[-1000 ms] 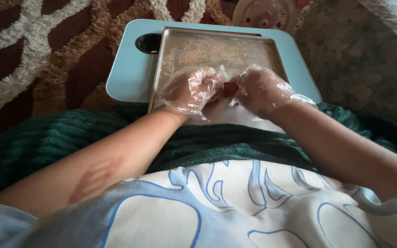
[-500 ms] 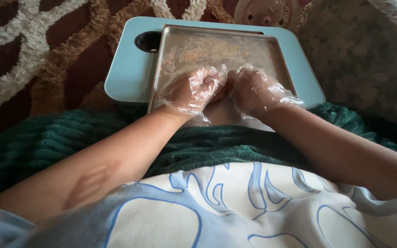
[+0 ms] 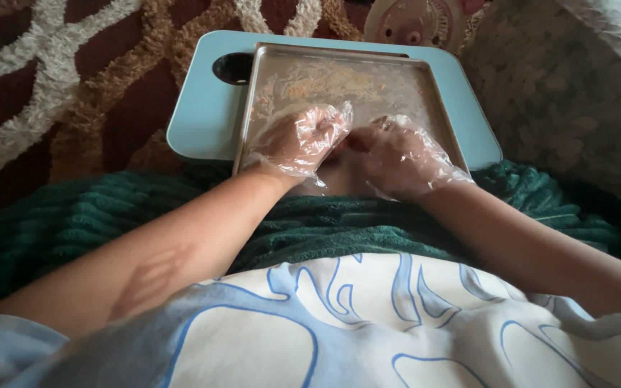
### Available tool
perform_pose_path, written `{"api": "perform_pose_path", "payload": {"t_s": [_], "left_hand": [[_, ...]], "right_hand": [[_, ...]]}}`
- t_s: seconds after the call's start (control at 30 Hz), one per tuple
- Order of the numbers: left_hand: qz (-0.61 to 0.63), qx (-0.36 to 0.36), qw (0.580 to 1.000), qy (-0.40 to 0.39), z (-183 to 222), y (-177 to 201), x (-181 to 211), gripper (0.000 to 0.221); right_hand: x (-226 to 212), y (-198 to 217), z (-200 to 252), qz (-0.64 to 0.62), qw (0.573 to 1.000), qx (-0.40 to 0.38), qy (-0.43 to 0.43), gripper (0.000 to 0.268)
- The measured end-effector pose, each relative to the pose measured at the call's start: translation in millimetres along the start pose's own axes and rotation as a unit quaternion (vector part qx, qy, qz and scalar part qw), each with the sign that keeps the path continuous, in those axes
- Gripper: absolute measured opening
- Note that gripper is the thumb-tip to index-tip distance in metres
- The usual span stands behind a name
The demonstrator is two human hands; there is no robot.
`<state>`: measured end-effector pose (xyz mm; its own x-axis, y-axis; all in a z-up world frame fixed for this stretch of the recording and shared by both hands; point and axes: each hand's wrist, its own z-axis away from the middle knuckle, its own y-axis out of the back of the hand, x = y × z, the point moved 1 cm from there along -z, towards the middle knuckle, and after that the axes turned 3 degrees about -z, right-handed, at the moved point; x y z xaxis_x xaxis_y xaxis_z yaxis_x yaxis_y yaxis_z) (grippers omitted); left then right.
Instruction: Putting on plastic gloves and kneading small pieces of dough on a metal tray
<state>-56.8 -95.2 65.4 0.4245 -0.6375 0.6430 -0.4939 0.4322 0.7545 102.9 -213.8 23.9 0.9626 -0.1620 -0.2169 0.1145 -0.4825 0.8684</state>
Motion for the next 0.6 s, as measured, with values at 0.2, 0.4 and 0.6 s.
{"api": "perform_pose_path", "payload": {"t_s": [0.2, 0.4, 0.6], "left_hand": [[0.015, 0.001, 1.0, 0.001, 0, 1, -3, 0.041], [0.006, 0.0, 1.0, 0.015, -5, -3, -5, 0.043], [0.004, -0.004, 1.0, 0.024, -2, -1, 1, 0.043]], "right_hand": [[-1, 14, -2, -0.015, 0.998, -0.054, -0.042, 0.023], [5, 20, 4, -0.008, 0.996, -0.071, -0.054, 0.035], [11, 27, 2, -0.009, 0.997, -0.077, -0.023, 0.027]]}}
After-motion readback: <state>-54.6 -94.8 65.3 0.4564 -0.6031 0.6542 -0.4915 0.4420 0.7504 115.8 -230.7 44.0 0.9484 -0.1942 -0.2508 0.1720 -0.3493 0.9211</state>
